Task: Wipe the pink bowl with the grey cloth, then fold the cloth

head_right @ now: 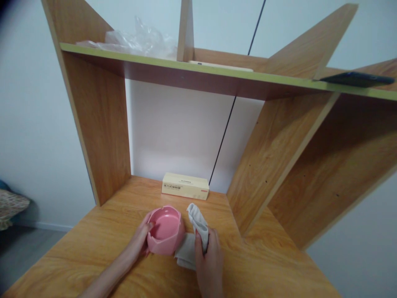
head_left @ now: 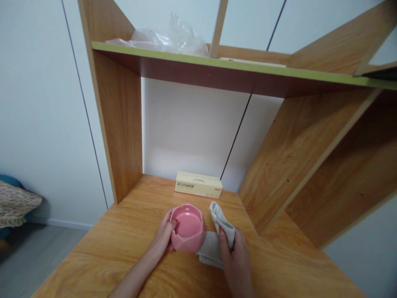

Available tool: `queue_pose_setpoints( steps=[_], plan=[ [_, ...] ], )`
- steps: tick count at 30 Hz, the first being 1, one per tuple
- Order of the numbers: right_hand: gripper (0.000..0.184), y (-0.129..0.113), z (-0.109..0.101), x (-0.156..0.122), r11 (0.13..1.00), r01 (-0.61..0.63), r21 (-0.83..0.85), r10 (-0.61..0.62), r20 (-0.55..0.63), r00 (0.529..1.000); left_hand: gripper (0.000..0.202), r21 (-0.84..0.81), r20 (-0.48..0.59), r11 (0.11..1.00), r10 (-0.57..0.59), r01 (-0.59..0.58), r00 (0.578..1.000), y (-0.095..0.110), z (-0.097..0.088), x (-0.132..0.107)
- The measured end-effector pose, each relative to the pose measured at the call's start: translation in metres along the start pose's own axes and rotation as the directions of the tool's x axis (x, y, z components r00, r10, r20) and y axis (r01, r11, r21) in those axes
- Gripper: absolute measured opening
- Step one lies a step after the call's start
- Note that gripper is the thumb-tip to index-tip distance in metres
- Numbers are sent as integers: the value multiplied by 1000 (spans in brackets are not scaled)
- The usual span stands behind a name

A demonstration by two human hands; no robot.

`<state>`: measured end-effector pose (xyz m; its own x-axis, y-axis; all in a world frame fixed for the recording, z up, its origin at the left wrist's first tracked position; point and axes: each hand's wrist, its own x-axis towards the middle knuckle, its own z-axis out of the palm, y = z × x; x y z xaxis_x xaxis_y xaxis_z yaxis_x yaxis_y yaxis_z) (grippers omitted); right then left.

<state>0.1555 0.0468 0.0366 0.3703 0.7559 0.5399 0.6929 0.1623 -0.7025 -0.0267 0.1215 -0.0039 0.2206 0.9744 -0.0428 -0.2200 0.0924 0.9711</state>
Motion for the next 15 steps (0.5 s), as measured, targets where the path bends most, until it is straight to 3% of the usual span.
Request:
queue_pose_setpoints(
  steps=[8, 15],
  plan=[
    [26, 3, 4, -5, 996, 79, -45, -80, -18, 997, 50, -43, -115, 999, -25, 20, 993, -5, 4, -2],
    [28, 19, 9, -10, 980, 169, -108, -168, 17, 986, 45, -85, -131, 988, 120, -132, 984, -13, 8, -1]
  ],
)
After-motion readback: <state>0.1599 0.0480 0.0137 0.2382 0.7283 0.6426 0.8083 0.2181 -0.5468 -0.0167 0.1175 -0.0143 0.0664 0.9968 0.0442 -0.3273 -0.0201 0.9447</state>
